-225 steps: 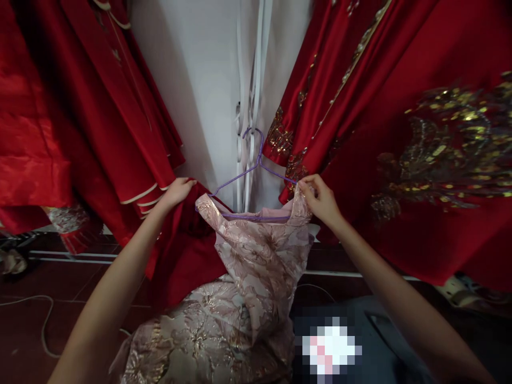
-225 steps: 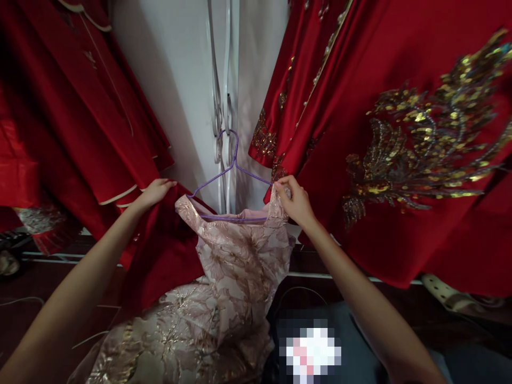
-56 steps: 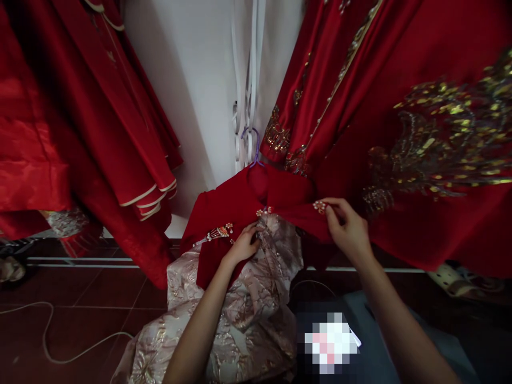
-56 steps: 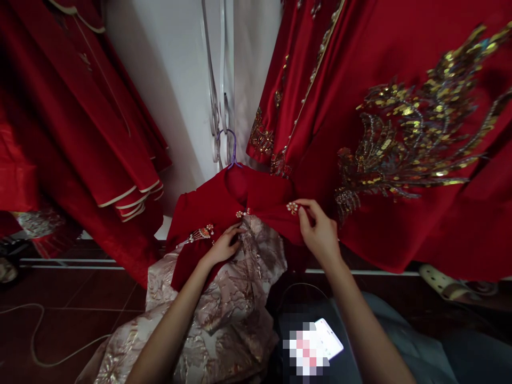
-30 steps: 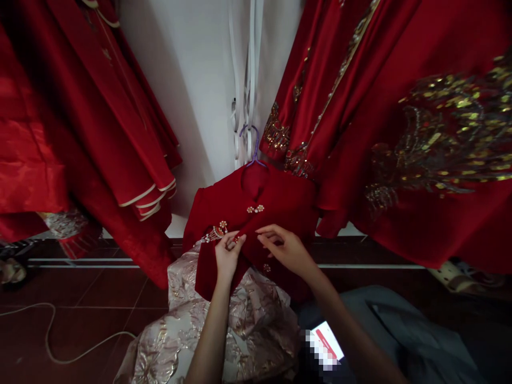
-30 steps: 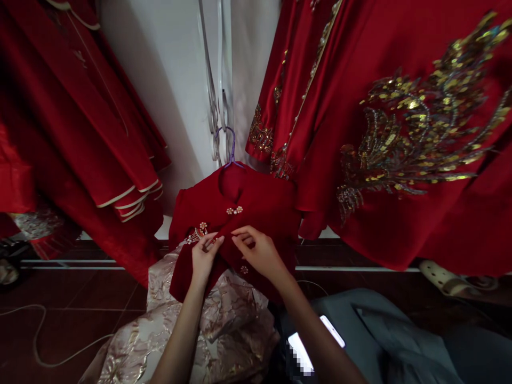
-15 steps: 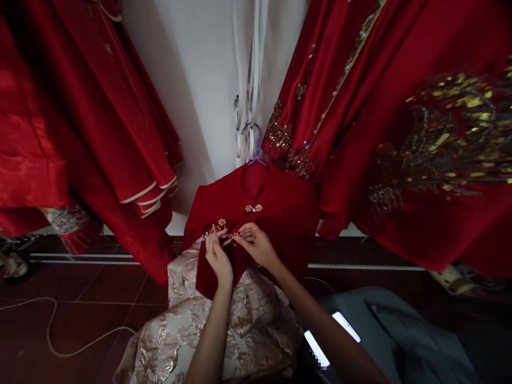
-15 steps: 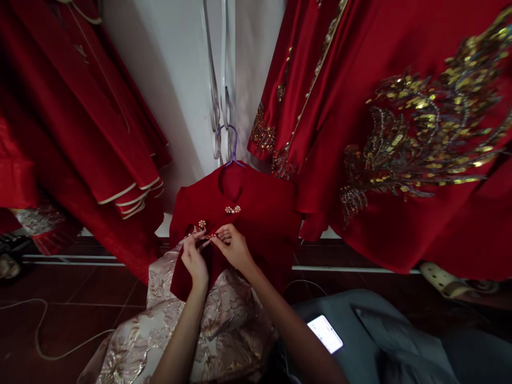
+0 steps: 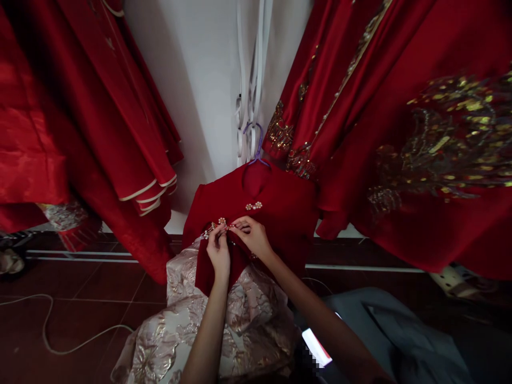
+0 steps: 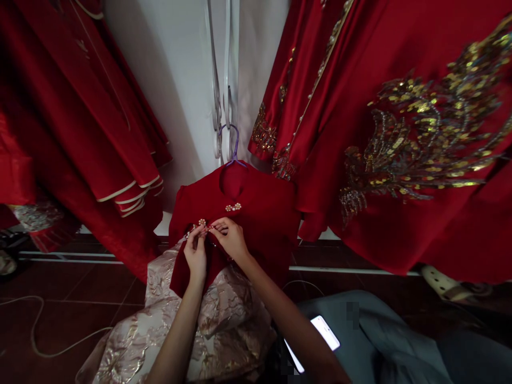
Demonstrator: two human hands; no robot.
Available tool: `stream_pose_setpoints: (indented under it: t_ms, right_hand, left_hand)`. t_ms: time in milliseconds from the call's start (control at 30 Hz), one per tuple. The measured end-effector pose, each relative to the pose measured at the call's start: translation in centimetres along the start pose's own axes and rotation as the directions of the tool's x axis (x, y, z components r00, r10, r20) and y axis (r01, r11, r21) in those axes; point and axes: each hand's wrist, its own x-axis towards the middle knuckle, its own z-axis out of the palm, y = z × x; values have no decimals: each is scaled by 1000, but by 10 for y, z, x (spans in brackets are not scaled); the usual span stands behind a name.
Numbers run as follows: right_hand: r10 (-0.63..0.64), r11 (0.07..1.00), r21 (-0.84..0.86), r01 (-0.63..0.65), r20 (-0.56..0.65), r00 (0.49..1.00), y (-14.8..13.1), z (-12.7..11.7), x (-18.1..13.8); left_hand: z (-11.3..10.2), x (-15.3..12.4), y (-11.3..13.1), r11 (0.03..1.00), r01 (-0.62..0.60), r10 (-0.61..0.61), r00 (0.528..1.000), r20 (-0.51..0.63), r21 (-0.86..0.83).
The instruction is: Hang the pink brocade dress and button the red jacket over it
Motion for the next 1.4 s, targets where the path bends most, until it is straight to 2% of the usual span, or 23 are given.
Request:
stream_pose_setpoints:
  t_ms: [400, 500, 600, 800, 933, 1000, 1067, 1133, 1233, 1400]
  right_hand:
    - [-119, 987, -107, 119, 13, 993, -7, 1, 5]
    - [-144, 984, -107, 144, 6, 990, -8, 2, 4]
    - [-159, 982, -102, 158, -7, 987, -9, 3, 6]
    - [-111, 991, -75, 113, 32, 993, -14, -4, 8]
    - [-2, 997, -75, 9, 92, 996, -20, -27, -14]
    - [53, 989, -143, -35, 125, 991, -19, -40, -32]
    - [110, 970, -231, -74, 147, 983, -14, -50, -50]
    - [167, 936, -331, -120, 117, 979, -3, -54, -65]
    - [189, 890, -432, -147, 56, 980, 18, -52, -77]
    - [180, 875, -470, -117, 90, 980, 39, -38, -75]
  left_hand:
    - [-5, 7, 6, 983, -122, 118, 992, 42, 140]
    - [-6, 8, 9, 983, -119, 116, 993, 33, 137]
    - [-8, 15, 13, 982, -140, 131, 988, 80, 124]
    - [-10, 26, 19, 989, -125, 107, 972, 212, 77]
    - [-19, 11, 15, 976, -143, 121, 983, 135, 166]
    - [-25, -1, 13, 929, -180, 113, 970, 216, 322]
    - [-30, -10, 13, 835, -251, 77, 934, 348, 489]
    - [-32, -14, 15, 734, -320, 35, 899, 437, 599]
    - [-29, -12, 19, 622, -374, -37, 863, 503, 688]
    - [-21, -2, 20, 432, -423, -192, 820, 540, 796]
